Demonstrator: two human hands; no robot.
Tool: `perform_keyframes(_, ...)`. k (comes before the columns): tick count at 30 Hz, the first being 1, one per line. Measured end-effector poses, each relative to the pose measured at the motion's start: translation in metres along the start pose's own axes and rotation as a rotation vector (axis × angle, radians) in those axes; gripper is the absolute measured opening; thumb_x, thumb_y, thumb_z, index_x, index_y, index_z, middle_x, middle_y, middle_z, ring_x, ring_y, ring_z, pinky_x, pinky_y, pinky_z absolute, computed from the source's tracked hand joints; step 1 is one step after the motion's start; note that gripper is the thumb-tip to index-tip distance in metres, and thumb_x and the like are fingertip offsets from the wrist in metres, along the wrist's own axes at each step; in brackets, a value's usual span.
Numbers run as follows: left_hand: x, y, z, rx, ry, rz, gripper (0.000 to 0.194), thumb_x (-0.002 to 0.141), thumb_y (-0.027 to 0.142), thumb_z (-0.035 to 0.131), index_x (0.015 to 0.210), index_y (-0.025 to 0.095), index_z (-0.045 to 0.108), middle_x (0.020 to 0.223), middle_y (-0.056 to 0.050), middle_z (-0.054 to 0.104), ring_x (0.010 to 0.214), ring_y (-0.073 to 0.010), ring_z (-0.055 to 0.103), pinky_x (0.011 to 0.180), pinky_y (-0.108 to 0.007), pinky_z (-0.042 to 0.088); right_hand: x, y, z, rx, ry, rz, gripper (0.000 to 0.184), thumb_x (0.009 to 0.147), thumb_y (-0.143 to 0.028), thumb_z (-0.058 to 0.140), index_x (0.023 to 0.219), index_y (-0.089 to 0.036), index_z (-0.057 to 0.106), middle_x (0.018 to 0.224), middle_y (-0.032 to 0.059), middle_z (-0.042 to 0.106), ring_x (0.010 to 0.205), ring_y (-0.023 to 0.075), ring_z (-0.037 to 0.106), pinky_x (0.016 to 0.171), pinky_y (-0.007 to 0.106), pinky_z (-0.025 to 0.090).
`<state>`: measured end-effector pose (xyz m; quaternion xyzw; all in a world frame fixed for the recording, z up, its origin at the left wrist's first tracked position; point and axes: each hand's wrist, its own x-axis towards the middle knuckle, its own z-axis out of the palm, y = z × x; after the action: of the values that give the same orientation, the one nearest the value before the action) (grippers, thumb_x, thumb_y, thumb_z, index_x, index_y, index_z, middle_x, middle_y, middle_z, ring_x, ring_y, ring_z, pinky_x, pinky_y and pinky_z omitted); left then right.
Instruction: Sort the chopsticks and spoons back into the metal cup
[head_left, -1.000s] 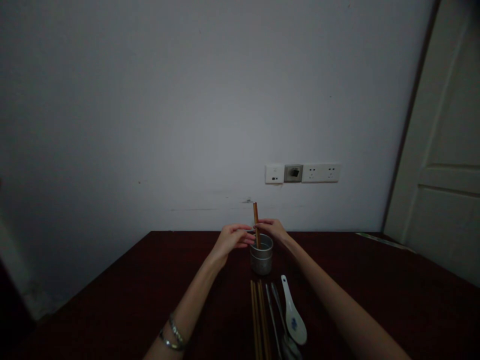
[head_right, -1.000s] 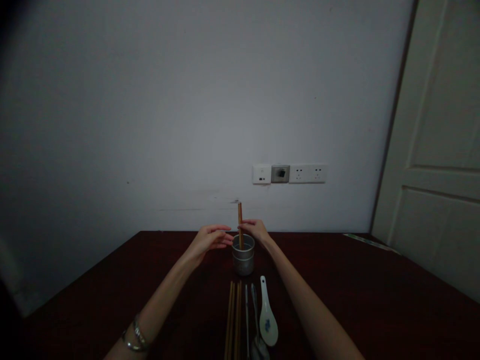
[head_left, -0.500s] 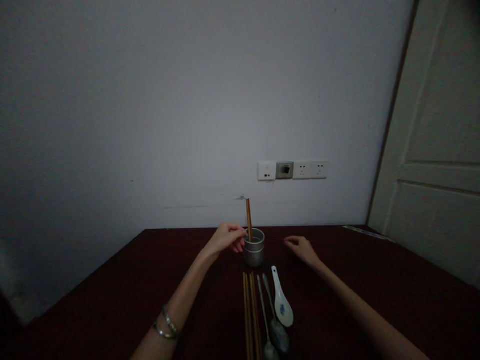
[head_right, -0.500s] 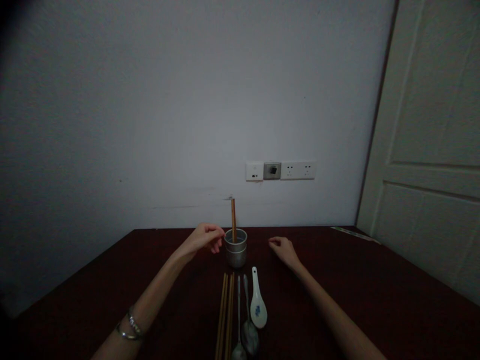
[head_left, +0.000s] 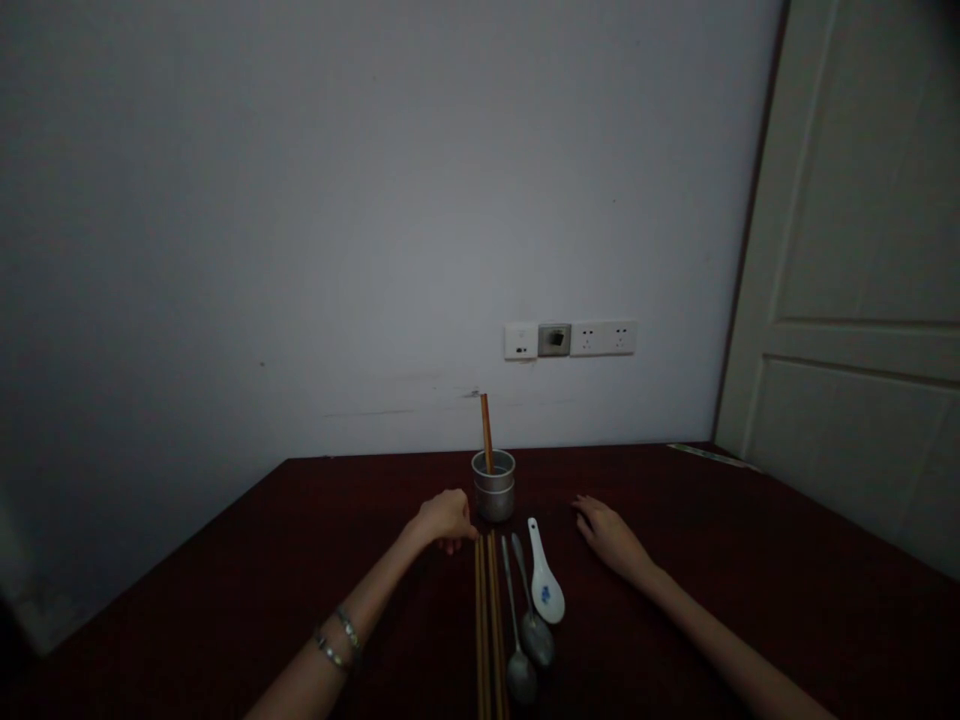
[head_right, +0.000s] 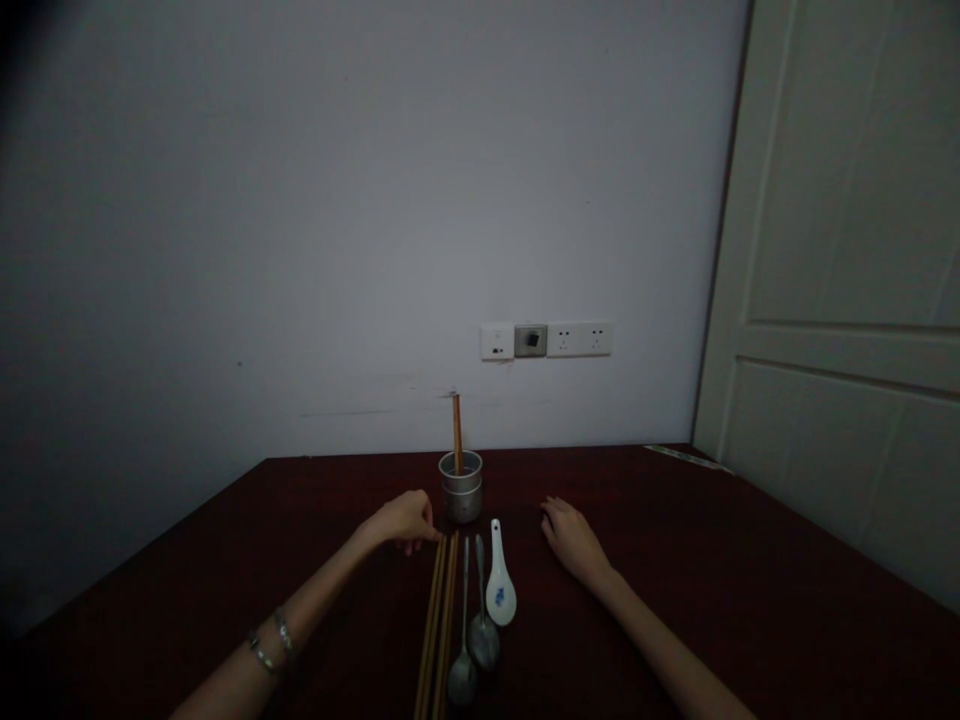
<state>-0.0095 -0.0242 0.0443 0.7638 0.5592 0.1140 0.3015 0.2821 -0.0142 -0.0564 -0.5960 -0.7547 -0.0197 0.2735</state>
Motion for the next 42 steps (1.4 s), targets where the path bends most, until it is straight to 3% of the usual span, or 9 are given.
perform_keyframes(4,-0.003,-0.002,0.012,0.067,-0.002,-0.042,0.031,0.061,0.026,0.059,0.034,0.016,0.048,0.034,-0.003,0.05,0.029,-0.0126,0.045,0.042,-0.029,0.044,0.0,0.003,0.001,0.001,-0.001,-0.008,0.038,0.079,-0.019,0.037,0.107,-0.007,0.059,0.118,0.0167,0.054,0.113,0.0242,0.047,0.098,0.036,0.034)
perform_keyframes(8,-0.012,0.002,0.023,0.156,0.007,-0.077,0.033,0.062,0.025,0.054,0.032,0.018,0.043,0.031,-0.001,0.045,0.027,-0.0113,0.042,0.042,-0.027,0.042,0.0,0.004,0.004,-0.006,0.0,-0.003,0.038,0.079,-0.019,0.037,0.108,-0.007,0.059,0.117,0.0171,0.054,0.112,0.0246,0.047,0.097,0.037,0.034)
perform_keyframes(14,-0.02,0.01,0.029,0.322,0.031,-0.102,0.021,0.061,0.026,0.052,0.042,0.017,0.049,0.038,-0.002,0.051,0.04,-0.0136,0.052,0.048,-0.024,0.043,-0.001,0.001,0.001,-0.027,-0.004,-0.009,0.039,0.079,-0.018,0.036,0.108,-0.006,0.059,0.117,0.0168,0.055,0.112,0.0238,0.048,0.098,0.035,0.033)
perform_keyframes(17,-0.019,0.011,0.03,0.412,0.029,-0.115,0.017,0.061,0.03,0.052,0.055,0.016,0.059,0.047,-0.004,0.058,0.052,-0.0169,0.059,0.053,-0.025,0.045,-0.001,0.0,-0.001,-0.038,-0.02,-0.011,0.04,0.08,-0.019,0.035,0.11,-0.005,0.058,0.117,0.0164,0.054,0.112,0.0235,0.047,0.098,0.035,0.033)
perform_keyframes(25,-0.016,0.01,0.037,0.463,0.072,-0.107,0.038,0.064,0.044,0.051,0.083,0.014,0.065,0.086,-0.013,0.066,0.079,-0.0269,0.062,0.061,-0.03,0.047,-0.002,-0.002,-0.003,-0.023,-0.013,0.009,0.039,0.079,-0.018,0.035,0.109,-0.008,0.058,0.118,0.0153,0.054,0.113,0.0228,0.047,0.099,0.035,0.032)
perform_keyframes(35,-0.012,0.005,0.049,0.413,0.196,-0.127,0.034,0.067,0.039,0.049,0.083,0.015,0.067,0.085,-0.014,0.066,0.079,-0.0247,0.062,0.059,-0.026,0.045,-0.001,0.0,-0.001,-0.009,-0.017,0.012,0.039,0.079,-0.019,0.036,0.11,-0.008,0.058,0.118,0.0146,0.054,0.113,0.0233,0.046,0.098,0.036,0.033)
perform_keyframes(42,-0.023,0.017,0.036,0.381,0.276,-0.065,0.032,0.07,0.038,0.047,0.076,0.014,0.067,0.077,-0.012,0.066,0.072,-0.0212,0.062,0.056,-0.023,0.041,-0.003,-0.002,-0.004,0.018,-0.005,0.005,0.04,0.078,-0.019,0.037,0.109,-0.004,0.058,0.117,0.0181,0.054,0.111,0.0244,0.048,0.098,0.036,0.033)
